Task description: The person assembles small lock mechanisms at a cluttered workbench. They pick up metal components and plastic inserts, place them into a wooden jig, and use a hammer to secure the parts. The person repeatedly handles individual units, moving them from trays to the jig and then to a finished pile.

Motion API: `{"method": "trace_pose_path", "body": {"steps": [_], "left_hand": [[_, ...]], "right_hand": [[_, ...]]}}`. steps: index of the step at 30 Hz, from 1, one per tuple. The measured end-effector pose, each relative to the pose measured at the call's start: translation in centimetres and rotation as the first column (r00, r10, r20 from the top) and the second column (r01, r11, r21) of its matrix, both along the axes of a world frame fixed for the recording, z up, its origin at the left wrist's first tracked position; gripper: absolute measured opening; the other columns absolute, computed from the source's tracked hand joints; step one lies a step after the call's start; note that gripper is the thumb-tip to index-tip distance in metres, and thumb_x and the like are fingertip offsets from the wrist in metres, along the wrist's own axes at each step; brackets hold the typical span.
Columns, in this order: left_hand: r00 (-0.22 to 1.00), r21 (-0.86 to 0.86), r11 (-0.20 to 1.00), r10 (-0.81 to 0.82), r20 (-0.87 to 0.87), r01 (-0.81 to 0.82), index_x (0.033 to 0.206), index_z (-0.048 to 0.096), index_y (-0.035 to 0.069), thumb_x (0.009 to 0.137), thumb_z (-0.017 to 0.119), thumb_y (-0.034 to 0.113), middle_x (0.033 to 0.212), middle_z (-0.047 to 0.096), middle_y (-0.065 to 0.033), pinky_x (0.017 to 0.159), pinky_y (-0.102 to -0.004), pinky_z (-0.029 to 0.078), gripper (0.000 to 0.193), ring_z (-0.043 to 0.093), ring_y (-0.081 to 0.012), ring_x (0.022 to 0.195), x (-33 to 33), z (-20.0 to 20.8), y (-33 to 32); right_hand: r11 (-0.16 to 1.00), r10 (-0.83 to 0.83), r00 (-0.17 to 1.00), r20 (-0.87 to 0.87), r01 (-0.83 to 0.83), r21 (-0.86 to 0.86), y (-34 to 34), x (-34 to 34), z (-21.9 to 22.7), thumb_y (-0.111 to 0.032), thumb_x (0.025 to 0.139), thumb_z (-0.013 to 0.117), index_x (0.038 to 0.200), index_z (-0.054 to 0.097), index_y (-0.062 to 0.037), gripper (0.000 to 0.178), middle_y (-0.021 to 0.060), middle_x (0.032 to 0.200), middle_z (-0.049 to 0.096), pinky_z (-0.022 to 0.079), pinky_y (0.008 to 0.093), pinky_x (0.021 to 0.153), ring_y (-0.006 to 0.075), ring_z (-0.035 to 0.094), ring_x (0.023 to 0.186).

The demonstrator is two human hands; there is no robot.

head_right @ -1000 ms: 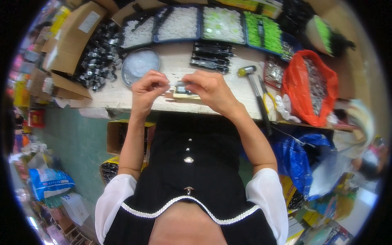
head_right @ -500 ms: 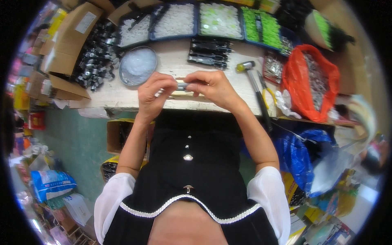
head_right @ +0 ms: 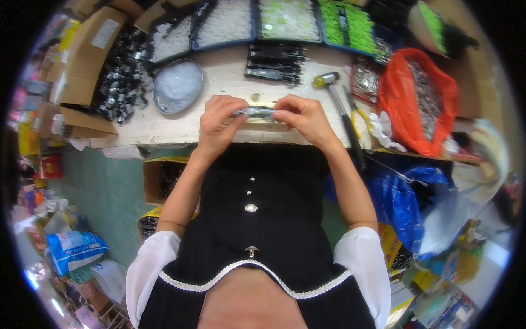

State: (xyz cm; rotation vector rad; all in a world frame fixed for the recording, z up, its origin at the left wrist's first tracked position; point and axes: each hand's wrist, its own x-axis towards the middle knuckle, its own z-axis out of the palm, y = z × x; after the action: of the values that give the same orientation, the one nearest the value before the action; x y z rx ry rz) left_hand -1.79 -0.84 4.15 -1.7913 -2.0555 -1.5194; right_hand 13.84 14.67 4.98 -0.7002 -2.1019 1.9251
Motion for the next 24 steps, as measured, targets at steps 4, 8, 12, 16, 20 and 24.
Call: {"method": "trace_pose_path", "body": {"steps": [4, 8, 12, 16, 20, 24], "left_hand": [[0.994, -0.101, 0.988, 0.112, -0.013, -0.113, 0.090, 0.065, 0.007, 0.067, 0.070, 0.007, 0.094, 0.062, -0.0035, 0.082, -0.0333, 0.033, 0.023, 0.051, -0.0219, 0.095, 0.1, -2.0, 0.3], [0.986, -0.146, 0.975, 0.161, -0.048, -0.167, 0.090, 0.066, 0.009, 0.066, 0.071, 0.011, 0.097, 0.059, -0.0016, 0.083, -0.0341, 0.029, 0.025, 0.047, -0.0208, 0.098, 0.6, -2.8, 1.1], [0.983, -0.158, 0.971, 0.170, -0.063, -0.178, 0.090, 0.066, 0.009, 0.065, 0.071, 0.011, 0.097, 0.059, -0.0012, 0.083, -0.0340, 0.028, 0.025, 0.047, -0.0207, 0.097, 0.7, -3.1, 1.5], [0.985, -0.157, 0.973, 0.161, -0.070, -0.170, 0.090, 0.066, 0.010, 0.065, 0.071, 0.011, 0.096, 0.059, -0.0012, 0.082, -0.0344, 0.029, 0.025, 0.047, -0.0206, 0.096, 0.7, -3.1, 1.5], [0.986, -0.163, 0.973, 0.156, -0.065, -0.164, 0.090, 0.066, 0.010, 0.065, 0.071, 0.010, 0.095, 0.059, -0.0012, 0.081, -0.0347, 0.029, 0.026, 0.047, -0.0206, 0.096, 0.7, -3.0, 1.6], [0.987, -0.161, 0.975, 0.146, -0.068, -0.155, 0.091, 0.066, 0.009, 0.065, 0.071, 0.010, 0.095, 0.058, -0.0015, 0.081, -0.0343, 0.029, 0.026, 0.047, -0.0206, 0.096, 0.6, -3.1, 1.6]], "right_hand": [[0.994, -0.067, 0.995, 0.070, 0.061, 0.089, 1.0, 1.1, -0.5, -0.012, 0.079, 0.067, 0.083, 0.064, -0.0013, 0.012, 0.0015, 0.068, 0.061, 0.044, 0.0209, 0.052, 0.0060, 0.053, 0.058], [0.979, -0.079, 0.990, 0.120, 0.055, 0.194, 1.2, 1.2, -0.6, -0.012, 0.079, 0.067, 0.082, 0.064, -0.0011, 0.012, 0.0025, 0.064, 0.061, 0.043, 0.0216, 0.051, 0.0064, 0.053, 0.056], [0.972, -0.061, 0.993, 0.098, 0.036, 0.234, 1.1, 0.9, -1.0, -0.013, 0.078, 0.067, 0.082, 0.063, -0.0004, 0.013, 0.0037, 0.063, 0.061, 0.042, 0.0230, 0.051, 0.0078, 0.053, 0.055], [0.944, -0.052, 0.994, 0.095, 0.018, 0.328, 0.8, 0.5, -0.8, -0.013, 0.077, 0.067, 0.083, 0.063, 0.0000, 0.014, 0.0062, 0.062, 0.061, 0.043, 0.0248, 0.052, 0.0098, 0.054, 0.056], [0.948, -0.042, 0.994, 0.099, 0.009, 0.318, 0.9, 0.3, -0.6, -0.012, 0.077, 0.067, 0.083, 0.063, 0.0000, 0.014, 0.0073, 0.062, 0.061, 0.043, 0.0254, 0.053, 0.0108, 0.055, 0.056], [0.945, -0.029, 0.996, 0.085, -0.001, 0.327, 0.9, 0.3, -0.7, -0.012, 0.077, 0.067, 0.083, 0.063, 0.0000, 0.014, 0.0073, 0.062, 0.061, 0.043, 0.0257, 0.053, 0.0112, 0.055, 0.056]]}}
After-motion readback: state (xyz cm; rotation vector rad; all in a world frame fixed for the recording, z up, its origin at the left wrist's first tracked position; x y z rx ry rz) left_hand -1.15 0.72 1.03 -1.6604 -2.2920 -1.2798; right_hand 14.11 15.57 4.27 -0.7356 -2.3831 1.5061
